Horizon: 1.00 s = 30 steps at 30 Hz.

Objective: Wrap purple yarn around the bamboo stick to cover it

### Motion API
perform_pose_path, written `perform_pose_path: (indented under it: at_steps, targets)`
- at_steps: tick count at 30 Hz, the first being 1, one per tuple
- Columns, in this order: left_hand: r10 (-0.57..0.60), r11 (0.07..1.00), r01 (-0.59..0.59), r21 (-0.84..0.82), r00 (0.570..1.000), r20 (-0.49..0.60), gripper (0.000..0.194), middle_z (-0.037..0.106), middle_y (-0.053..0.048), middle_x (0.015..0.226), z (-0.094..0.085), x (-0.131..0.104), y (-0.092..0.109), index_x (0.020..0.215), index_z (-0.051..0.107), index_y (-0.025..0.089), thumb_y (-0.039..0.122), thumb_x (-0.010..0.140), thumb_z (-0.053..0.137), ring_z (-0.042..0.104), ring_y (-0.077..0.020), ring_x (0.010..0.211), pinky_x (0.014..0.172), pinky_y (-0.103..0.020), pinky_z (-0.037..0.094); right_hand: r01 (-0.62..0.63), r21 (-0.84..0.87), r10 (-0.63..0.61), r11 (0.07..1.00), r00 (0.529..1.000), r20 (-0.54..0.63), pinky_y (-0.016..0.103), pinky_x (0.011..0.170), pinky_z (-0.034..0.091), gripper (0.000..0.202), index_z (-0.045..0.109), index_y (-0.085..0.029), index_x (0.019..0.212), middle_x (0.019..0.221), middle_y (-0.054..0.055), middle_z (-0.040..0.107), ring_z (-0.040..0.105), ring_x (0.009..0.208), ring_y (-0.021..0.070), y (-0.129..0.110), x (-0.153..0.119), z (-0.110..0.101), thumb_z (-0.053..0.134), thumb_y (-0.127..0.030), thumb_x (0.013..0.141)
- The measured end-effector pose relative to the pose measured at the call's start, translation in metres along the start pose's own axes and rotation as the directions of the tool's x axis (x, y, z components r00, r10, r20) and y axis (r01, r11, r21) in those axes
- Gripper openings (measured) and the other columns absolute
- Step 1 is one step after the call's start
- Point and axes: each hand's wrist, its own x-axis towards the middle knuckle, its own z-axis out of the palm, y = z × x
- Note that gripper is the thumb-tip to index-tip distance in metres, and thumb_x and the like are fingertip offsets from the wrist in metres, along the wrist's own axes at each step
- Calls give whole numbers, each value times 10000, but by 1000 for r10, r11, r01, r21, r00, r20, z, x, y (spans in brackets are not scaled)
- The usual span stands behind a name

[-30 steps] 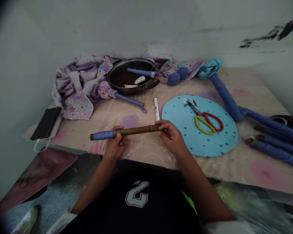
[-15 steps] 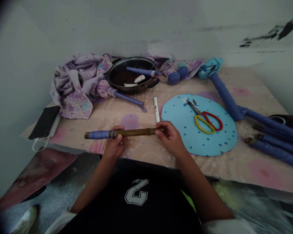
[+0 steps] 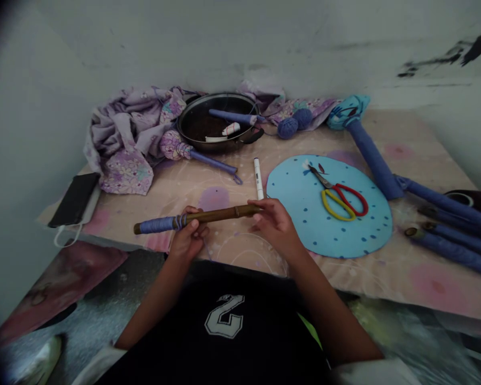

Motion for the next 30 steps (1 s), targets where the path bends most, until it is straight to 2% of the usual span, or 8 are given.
perform_pose_path:
  at_steps: [3, 5, 7, 10, 12, 17, 23, 30]
  targets:
    - [2, 1000, -2, 17, 1000, 2, 405, 439, 90, 611, 1, -1, 1, 797, 531, 204, 190, 513, 821, 271, 8, 408, 407, -131, 245, -164, -32, 162, 986, 986, -48, 212, 358, 424, 315, 514, -251, 1039, 693, -8, 595, 581, 508, 130, 0, 1, 1, 496, -509, 860]
    - [5, 1000, -5, 20, 1000, -8, 408, 439, 89, 609, 2, -1, 1, 791, 535, 202, 189, 504, 825, 272, 8, 409, 409, -132, 250, -202, -92, 201, 975, 979, -19, 201, 318, 354, 307, 543, -226, 981, 575, -35, 536, 484, 394, 100, 1, 1, 0, 483, -505, 868]
    - [12, 1000, -12, 17, 1000, -19, 401, 430, 90, 598, 3, -1, 2, 791, 542, 201, 209, 509, 828, 263, 9, 404, 407, -133, 249, -114, -109, 117, 988, 993, 24, 219, 417, 445, 236, 557, -226, 937, 667, -11, 588, 549, 499, 109, 2, 0, -1, 575, -437, 832]
    - [11, 1000, -11, 25, 1000, -13, 384, 443, 84, 609, 3, -1, 2, 781, 551, 195, 237, 519, 830, 269, 9, 405, 403, -133, 253, 79, -57, -75, 995, 995, 70, 314, 778, 530, 213, 550, -240, 885, 1024, 43, 626, 612, 969, 180, 3, 0, -1, 690, -331, 753]
    - [13, 1000, -13, 27, 1000, -14, 384, 486, 74, 663, 3, -1, 2, 766, 554, 190, 224, 508, 835, 290, 12, 416, 400, -133, 261, 55, -17, -53, 998, 995, 82, 336, 806, 531, 227, 544, -251, 932, 1141, 48, 593, 593, 1045, 194, 2, 0, 0, 677, -333, 766]
    - [32, 999, -31, 13, 998, -46, 411, 501, 74, 655, 3, 0, 1, 757, 566, 187, 215, 469, 857, 305, 10, 415, 389, -136, 261, -193, -60, 199, 979, 970, 138, 208, 371, 416, 234, 541, -229, 961, 653, -23, 569, 530, 459, 100, -2, 0, 1, 517, -442, 868]
    - [56, 998, -51, 29, 984, -171, 440, 314, 120, 480, 11, 4, -4, 886, 590, 153, 326, 559, 828, 226, 5, 362, 355, -141, 180, 97, -71, -85, 993, 985, 148, 283, 628, 543, 238, 535, -232, 955, 845, 8, 572, 607, 693, 125, 7, -3, -1, 674, -296, 772]
    - [133, 988, -105, 118, 955, -267, 480, 289, 128, 426, 20, 5, -10, 615, 376, 173, 380, 575, 807, 233, 0, 332, 342, -146, 194, 336, -215, -312, 917, 940, 139, 335, 734, 544, 169, 569, -239, 921, 997, 62, 585, 582, 978, 193, 22, -3, -7, 663, -243, 780]
